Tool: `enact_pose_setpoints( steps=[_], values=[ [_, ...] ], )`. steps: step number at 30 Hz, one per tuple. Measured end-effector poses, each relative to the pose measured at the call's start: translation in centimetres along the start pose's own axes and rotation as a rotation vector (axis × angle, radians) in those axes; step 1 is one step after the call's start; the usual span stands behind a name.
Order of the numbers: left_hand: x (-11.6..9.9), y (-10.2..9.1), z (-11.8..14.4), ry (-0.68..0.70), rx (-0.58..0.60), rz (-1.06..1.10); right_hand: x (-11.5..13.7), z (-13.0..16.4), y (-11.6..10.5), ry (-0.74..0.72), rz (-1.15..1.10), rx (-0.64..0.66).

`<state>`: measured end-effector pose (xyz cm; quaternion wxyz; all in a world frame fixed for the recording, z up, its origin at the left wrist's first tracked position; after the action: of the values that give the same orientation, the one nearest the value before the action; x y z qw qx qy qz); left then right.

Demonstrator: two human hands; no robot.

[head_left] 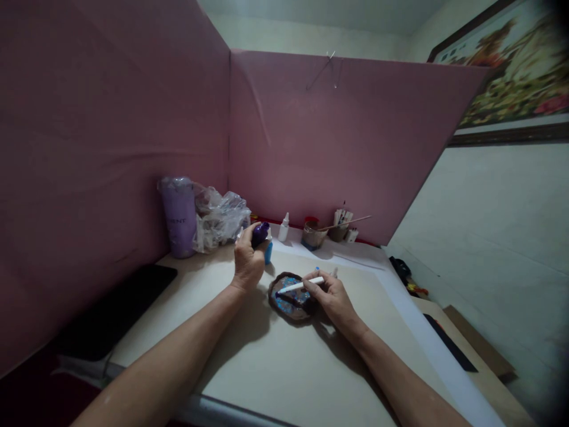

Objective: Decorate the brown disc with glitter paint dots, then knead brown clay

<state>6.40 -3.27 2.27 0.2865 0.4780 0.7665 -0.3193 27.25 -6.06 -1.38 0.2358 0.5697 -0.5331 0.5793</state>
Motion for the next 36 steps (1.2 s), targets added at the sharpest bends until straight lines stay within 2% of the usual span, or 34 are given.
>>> enact_pose_setpoints(
  steps=[8,15,19,28,33,36],
  values=[
    [0.1,0.0,0.0,0.006,-0.005,0.010,0.9,0.3,-0.8,0.017,-0.126,-0.115],
    [0.1,0.0,0.0,-0.007,0.001,0.014,0.2,0.0,-0.3,0.007,-0.028,-0.030],
    [0.0,0.0,0.0,-0.001,-0.003,0.008,0.2,0.0,-0.4,-0.030,0.023,-0.056],
    [0.2,0.0,0.0,0.015,-0.005,0.022,0.0,-0.1,-0.4,-0.013,0.057,-0.073],
    [0.1,0.1,0.0,0.011,0.004,0.017,-0.3,-0.1,-0.2,0.004,0.020,-0.006],
    [0.1,0.0,0.0,0.005,0.006,0.016,-0.4,-0.2,-0.3,-0.002,0.044,-0.037]
  ],
)
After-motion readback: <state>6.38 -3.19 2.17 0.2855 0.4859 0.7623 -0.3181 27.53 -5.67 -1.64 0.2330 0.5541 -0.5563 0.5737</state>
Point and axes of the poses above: each hand's wrist, its own z-axis away from the middle knuckle, its own y-axis out of the palm, x = y × z, the point moved 2 cm from there along -z, towards the middle knuckle, and after that the axes turned 15 degrees about x, right-handed, at the moved point
